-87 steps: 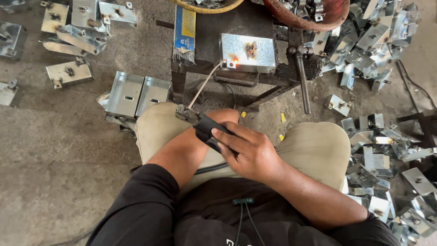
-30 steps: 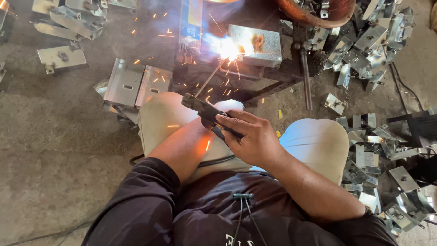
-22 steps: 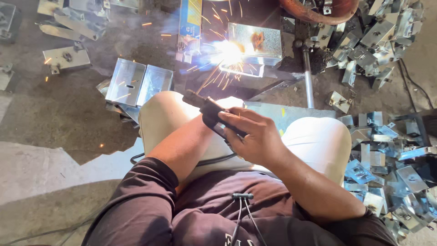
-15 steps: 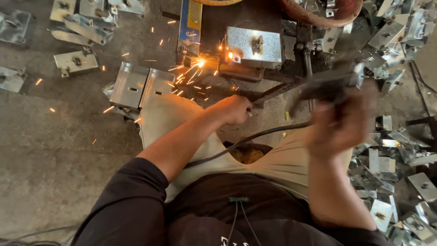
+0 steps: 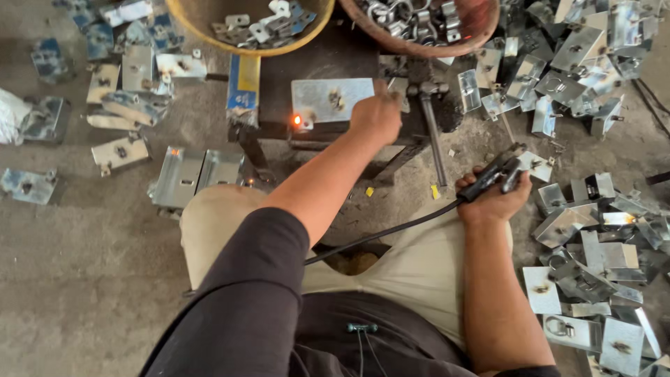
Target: The person sits on a low stool and welds small metal brackets onto rectangular metal plates using a handheld welding torch. They repeatedly pick up plates and brackets, position them, weld them together, and place the finished units into a pile.
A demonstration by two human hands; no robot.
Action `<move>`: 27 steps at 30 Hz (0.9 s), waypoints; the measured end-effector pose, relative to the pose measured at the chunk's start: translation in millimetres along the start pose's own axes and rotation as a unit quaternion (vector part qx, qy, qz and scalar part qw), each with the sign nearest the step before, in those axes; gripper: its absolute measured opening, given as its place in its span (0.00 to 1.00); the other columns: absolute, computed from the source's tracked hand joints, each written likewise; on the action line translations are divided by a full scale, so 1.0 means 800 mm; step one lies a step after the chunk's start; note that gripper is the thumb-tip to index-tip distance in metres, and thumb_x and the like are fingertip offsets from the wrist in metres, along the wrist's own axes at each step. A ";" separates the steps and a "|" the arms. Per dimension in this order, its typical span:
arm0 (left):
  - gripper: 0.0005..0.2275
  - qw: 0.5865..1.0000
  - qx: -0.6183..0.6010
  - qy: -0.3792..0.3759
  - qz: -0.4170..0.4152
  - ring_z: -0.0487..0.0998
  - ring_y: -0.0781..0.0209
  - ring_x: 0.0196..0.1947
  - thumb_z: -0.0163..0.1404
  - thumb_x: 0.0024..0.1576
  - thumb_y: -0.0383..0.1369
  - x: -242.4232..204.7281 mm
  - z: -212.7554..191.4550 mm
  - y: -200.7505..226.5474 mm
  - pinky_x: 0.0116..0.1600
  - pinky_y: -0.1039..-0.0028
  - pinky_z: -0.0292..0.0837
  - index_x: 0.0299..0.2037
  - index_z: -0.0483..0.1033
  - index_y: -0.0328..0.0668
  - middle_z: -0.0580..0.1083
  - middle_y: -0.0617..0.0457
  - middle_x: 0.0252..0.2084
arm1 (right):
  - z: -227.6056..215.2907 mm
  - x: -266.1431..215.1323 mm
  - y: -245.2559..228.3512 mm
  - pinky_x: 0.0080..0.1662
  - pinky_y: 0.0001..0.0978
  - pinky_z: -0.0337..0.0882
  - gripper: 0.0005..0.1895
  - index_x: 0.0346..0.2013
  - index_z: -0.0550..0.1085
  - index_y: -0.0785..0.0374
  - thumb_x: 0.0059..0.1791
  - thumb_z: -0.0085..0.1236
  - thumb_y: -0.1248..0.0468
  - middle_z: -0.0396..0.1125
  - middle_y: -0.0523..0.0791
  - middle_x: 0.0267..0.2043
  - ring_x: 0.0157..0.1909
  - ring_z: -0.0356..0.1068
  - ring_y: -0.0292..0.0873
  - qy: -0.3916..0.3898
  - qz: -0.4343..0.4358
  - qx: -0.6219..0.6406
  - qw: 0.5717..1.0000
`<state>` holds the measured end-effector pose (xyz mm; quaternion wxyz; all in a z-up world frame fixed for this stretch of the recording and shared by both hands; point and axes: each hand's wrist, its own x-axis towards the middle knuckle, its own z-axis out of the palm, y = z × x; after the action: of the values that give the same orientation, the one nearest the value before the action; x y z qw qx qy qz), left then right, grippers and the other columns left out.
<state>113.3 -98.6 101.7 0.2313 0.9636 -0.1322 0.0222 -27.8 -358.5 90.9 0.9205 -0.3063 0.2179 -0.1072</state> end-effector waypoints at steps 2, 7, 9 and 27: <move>0.16 0.998 0.032 -0.015 -0.057 0.81 0.39 0.46 0.51 0.62 0.33 0.035 0.005 0.004 0.46 0.54 0.78 0.60 0.72 0.39 0.64 0.33 0.65 | -0.002 0.005 0.002 0.36 0.45 0.65 0.35 0.40 0.70 0.61 0.49 0.38 0.31 0.66 0.51 0.34 0.31 0.64 0.50 -0.013 -0.008 -0.014 1.000; 0.19 0.983 0.162 -0.057 -0.061 0.81 0.42 0.42 0.55 0.49 0.33 0.056 0.018 -0.008 0.36 0.59 0.79 0.52 0.76 0.40 0.59 0.34 0.65 | 0.002 0.009 0.001 0.36 0.45 0.65 0.34 0.39 0.71 0.62 0.50 0.40 0.33 0.67 0.50 0.36 0.31 0.64 0.50 -0.013 0.006 -0.019 1.000; 0.14 0.974 0.211 -0.077 0.018 0.81 0.45 0.41 0.51 0.54 0.31 0.036 0.027 -0.012 0.36 0.56 0.78 0.50 0.78 0.44 0.65 0.41 0.61 | 0.002 0.009 -0.003 0.37 0.44 0.65 0.33 0.39 0.72 0.61 0.50 0.40 0.33 0.67 0.51 0.36 0.32 0.65 0.51 -0.010 0.017 -0.003 1.000; 0.48 0.991 -0.007 0.042 -0.128 0.68 0.40 0.64 0.70 0.40 0.53 -0.139 -0.120 -0.185 0.61 0.55 0.68 0.70 0.56 0.49 0.63 0.41 0.68 | 0.030 -0.007 0.033 0.31 0.45 0.68 0.22 0.42 0.67 0.59 0.51 0.55 0.44 0.66 0.49 0.34 0.28 0.68 0.49 0.001 -0.026 -0.105 0.994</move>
<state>47.0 99.0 110.1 0.2447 0.9691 0.0021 0.0319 -19.8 -322.9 94.0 0.8800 -0.4068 0.2205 -0.1074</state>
